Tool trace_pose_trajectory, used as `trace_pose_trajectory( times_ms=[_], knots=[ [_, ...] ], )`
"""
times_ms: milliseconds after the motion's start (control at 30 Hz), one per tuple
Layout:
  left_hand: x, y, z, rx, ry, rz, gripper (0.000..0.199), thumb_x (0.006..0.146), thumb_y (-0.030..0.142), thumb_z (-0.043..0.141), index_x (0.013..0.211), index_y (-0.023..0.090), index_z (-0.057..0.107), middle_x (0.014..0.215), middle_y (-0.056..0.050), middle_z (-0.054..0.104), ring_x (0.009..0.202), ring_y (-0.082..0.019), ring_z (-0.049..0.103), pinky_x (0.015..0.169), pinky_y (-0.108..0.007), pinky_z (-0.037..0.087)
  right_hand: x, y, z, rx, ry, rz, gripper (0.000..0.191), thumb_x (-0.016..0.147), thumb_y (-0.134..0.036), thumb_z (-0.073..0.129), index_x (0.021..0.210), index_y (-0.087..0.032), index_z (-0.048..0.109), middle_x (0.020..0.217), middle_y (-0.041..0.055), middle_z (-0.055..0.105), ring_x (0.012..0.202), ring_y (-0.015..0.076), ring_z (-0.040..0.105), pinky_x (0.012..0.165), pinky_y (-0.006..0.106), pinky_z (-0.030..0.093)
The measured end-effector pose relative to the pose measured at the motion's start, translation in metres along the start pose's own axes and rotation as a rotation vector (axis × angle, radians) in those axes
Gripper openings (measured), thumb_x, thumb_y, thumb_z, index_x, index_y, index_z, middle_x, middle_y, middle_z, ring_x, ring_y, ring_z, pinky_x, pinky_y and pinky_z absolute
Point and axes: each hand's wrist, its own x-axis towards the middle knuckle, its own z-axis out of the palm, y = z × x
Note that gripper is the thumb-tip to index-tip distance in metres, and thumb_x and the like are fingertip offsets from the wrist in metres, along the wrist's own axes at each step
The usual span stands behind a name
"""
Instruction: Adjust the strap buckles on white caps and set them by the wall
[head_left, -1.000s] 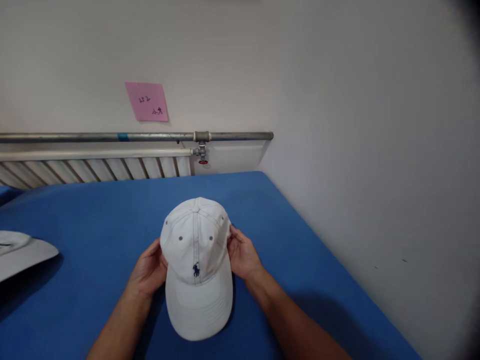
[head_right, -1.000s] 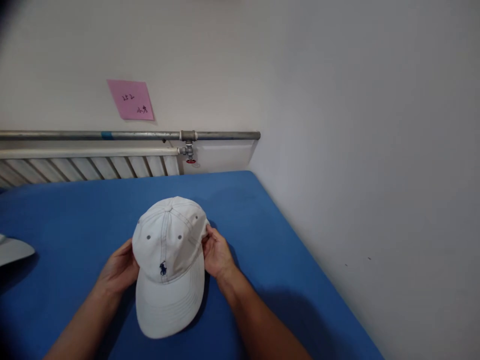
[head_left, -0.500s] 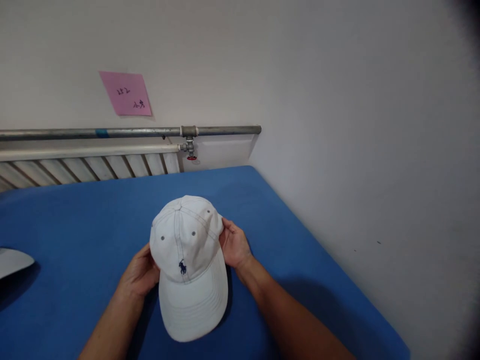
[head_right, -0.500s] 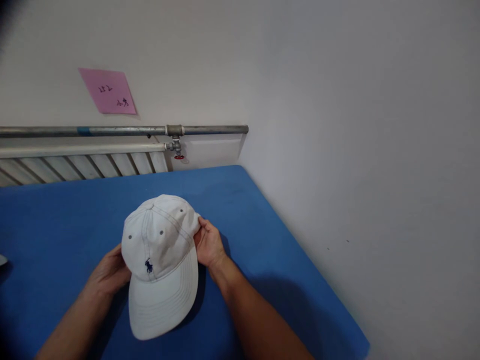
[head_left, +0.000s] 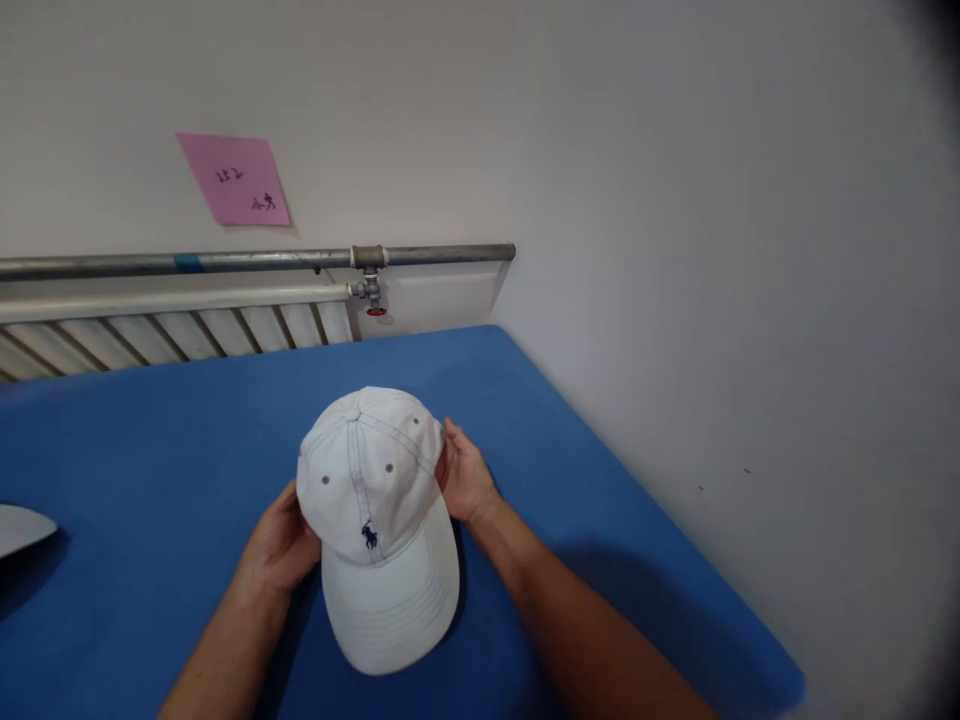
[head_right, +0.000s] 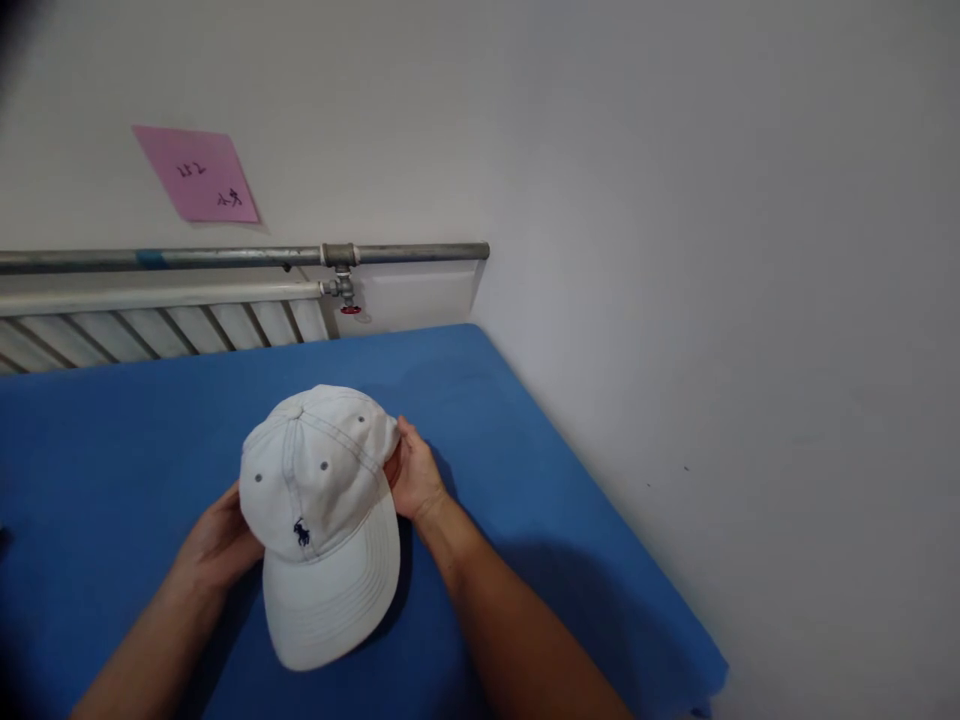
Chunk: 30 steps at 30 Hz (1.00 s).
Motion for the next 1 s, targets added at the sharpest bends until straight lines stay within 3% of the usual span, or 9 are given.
trace_pose_trajectory(
  times_ms=[167,367,500,700,867,1000],
  knots=[
    [0.008,-0.001,-0.005,-0.018,-0.059,0.018,0.027,0.093,0.010,0.040,0.088,0.012,0.067,0.069,-0.008,0.074,0.061,-0.018,0.071,0.065,-0.028,0.059,0.010,-0.002,-0.008,-0.008,0.144,-0.048,0.014,0.083,-0.031,0.058,0.078,-0.021,0.068,0.070,-0.0002,0.070,0.075,0.0180,0.065,0.075,0.030,0.049],
    [0.019,0.000,-0.010,0.029,-0.088,0.067,0.026,0.090,0.004,0.041,0.082,0.010,0.065,0.072,-0.010,0.073,0.063,-0.018,0.071,0.064,-0.025,0.058,0.018,-0.010,-0.020,-0.008,0.229,-0.115,0.012,0.081,-0.019,0.056,0.071,-0.020,0.063,0.064,-0.0008,0.067,0.059,0.0139,0.060,0.064,0.027,0.047],
    [0.025,-0.001,-0.014,0.049,-0.084,0.083,0.026,0.087,0.000,0.041,0.081,0.009,0.065,0.068,-0.009,0.072,0.062,-0.017,0.070,0.066,-0.024,0.058,0.017,-0.016,-0.023,-0.026,0.257,-0.178,0.006,0.076,-0.016,0.059,0.074,-0.022,0.060,0.063,-0.0019,0.067,0.059,0.0145,0.060,0.062,0.028,0.048],
    [0.030,-0.002,-0.016,0.078,-0.093,0.079,0.026,0.085,0.001,0.046,0.095,0.008,0.069,0.071,-0.009,0.073,0.067,-0.019,0.072,0.074,-0.028,0.059,0.020,-0.014,-0.025,-0.105,0.235,-0.247,0.021,0.066,-0.012,0.063,0.084,-0.023,0.062,0.061,-0.0053,0.065,0.059,0.0140,0.061,0.061,0.027,0.048],
    [0.031,-0.001,-0.012,0.093,-0.094,0.090,0.024,0.087,0.004,0.047,0.094,0.009,0.069,0.076,-0.010,0.074,0.066,-0.019,0.072,0.071,-0.027,0.060,0.036,-0.011,-0.026,-0.195,0.235,-0.267,0.017,0.065,-0.012,0.061,0.079,-0.023,0.065,0.064,-0.0049,0.067,0.059,0.0126,0.059,0.057,0.024,0.045],
    [0.032,0.003,-0.006,0.076,-0.081,0.184,0.024,0.089,0.004,0.046,0.084,0.012,0.068,0.072,-0.007,0.073,0.062,-0.016,0.071,0.064,-0.023,0.059,0.049,-0.010,-0.020,-0.293,0.227,-0.274,0.013,0.067,-0.017,0.059,0.075,-0.023,0.068,0.072,-0.0039,0.070,0.068,0.0138,0.061,0.062,0.025,0.046]
  ],
)
